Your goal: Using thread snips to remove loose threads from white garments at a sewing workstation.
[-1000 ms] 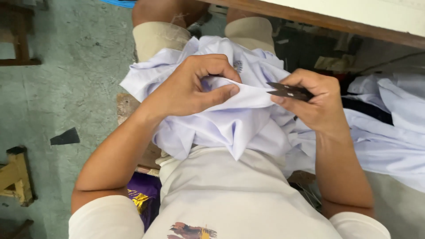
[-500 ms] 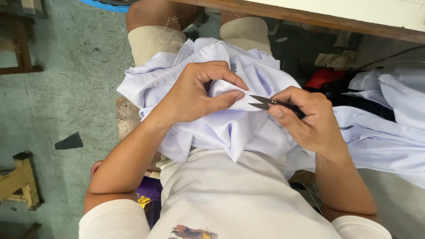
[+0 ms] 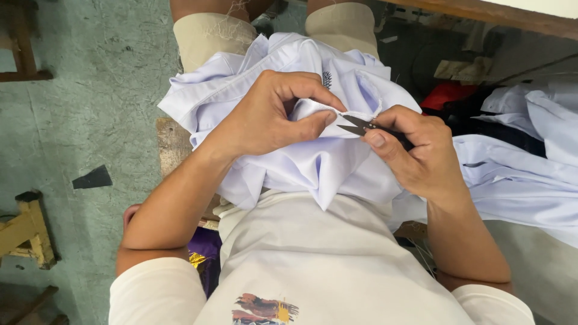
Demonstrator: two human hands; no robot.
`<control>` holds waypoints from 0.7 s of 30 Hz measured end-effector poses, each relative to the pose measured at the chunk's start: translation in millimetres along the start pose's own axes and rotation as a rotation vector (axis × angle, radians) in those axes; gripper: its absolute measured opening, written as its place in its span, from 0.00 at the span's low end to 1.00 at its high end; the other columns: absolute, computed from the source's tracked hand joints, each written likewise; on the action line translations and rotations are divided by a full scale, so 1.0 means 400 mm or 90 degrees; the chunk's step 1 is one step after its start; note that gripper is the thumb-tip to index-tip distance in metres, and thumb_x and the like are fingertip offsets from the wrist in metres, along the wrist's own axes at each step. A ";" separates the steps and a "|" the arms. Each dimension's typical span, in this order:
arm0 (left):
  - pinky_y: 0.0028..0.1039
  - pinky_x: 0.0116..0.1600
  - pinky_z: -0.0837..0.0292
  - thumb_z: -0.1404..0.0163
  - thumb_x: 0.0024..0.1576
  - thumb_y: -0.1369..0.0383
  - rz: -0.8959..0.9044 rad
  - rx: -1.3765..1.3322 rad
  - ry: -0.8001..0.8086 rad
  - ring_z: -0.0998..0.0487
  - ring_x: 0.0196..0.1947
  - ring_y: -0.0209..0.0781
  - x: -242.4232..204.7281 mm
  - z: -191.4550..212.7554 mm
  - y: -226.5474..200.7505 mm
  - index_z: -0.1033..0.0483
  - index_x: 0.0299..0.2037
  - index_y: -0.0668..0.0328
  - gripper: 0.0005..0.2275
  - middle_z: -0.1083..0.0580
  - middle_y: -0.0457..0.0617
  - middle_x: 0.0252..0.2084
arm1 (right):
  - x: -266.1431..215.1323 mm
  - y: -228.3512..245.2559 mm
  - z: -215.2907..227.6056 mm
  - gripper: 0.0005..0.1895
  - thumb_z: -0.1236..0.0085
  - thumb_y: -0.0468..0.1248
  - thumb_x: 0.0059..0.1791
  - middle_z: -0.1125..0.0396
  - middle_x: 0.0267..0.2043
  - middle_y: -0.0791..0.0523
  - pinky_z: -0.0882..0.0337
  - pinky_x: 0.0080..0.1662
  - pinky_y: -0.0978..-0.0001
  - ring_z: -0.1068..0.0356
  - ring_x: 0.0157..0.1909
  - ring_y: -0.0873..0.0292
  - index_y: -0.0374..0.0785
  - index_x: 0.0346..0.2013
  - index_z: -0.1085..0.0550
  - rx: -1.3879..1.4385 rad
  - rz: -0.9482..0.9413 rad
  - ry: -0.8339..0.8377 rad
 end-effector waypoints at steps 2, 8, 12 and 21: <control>0.25 0.57 0.24 0.35 0.76 0.73 -0.004 0.004 0.006 0.19 0.48 0.32 -0.003 0.000 -0.006 0.08 0.60 0.55 0.07 0.15 0.43 0.47 | 0.001 -0.001 -0.001 0.20 0.40 0.49 0.69 0.26 0.36 0.59 0.37 0.38 0.69 0.35 0.35 0.63 0.33 0.49 0.17 0.009 -0.002 0.004; 0.26 0.57 0.25 0.33 0.75 0.74 -0.032 0.040 0.019 0.19 0.47 0.34 -0.005 -0.008 -0.008 0.08 0.62 0.54 0.09 0.17 0.42 0.46 | 0.010 0.003 -0.005 0.19 0.39 0.48 0.70 0.27 0.34 0.59 0.38 0.38 0.70 0.36 0.34 0.64 0.34 0.46 0.19 0.023 -0.008 0.013; 0.27 0.54 0.26 0.32 0.75 0.71 -0.040 0.070 0.026 0.21 0.44 0.35 -0.003 -0.011 -0.018 0.08 0.61 0.53 0.07 0.19 0.42 0.43 | 0.018 0.005 -0.007 0.19 0.39 0.44 0.71 0.28 0.33 0.59 0.38 0.37 0.70 0.36 0.33 0.64 0.34 0.42 0.20 0.029 0.010 0.003; 0.29 0.57 0.25 0.31 0.75 0.74 -0.070 0.099 -0.003 0.19 0.48 0.37 0.005 -0.006 -0.031 0.08 0.56 0.56 0.04 0.19 0.43 0.45 | 0.008 -0.015 0.004 0.19 0.40 0.47 0.71 0.28 0.33 0.60 0.39 0.36 0.71 0.37 0.33 0.65 0.34 0.47 0.18 0.009 -0.022 0.019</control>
Point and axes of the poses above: each hand's wrist, its own x-axis towards the middle knuckle, its own z-axis out of the back of the hand, y = z × x, the point moved 8 cm from there along x, towards the middle knuckle
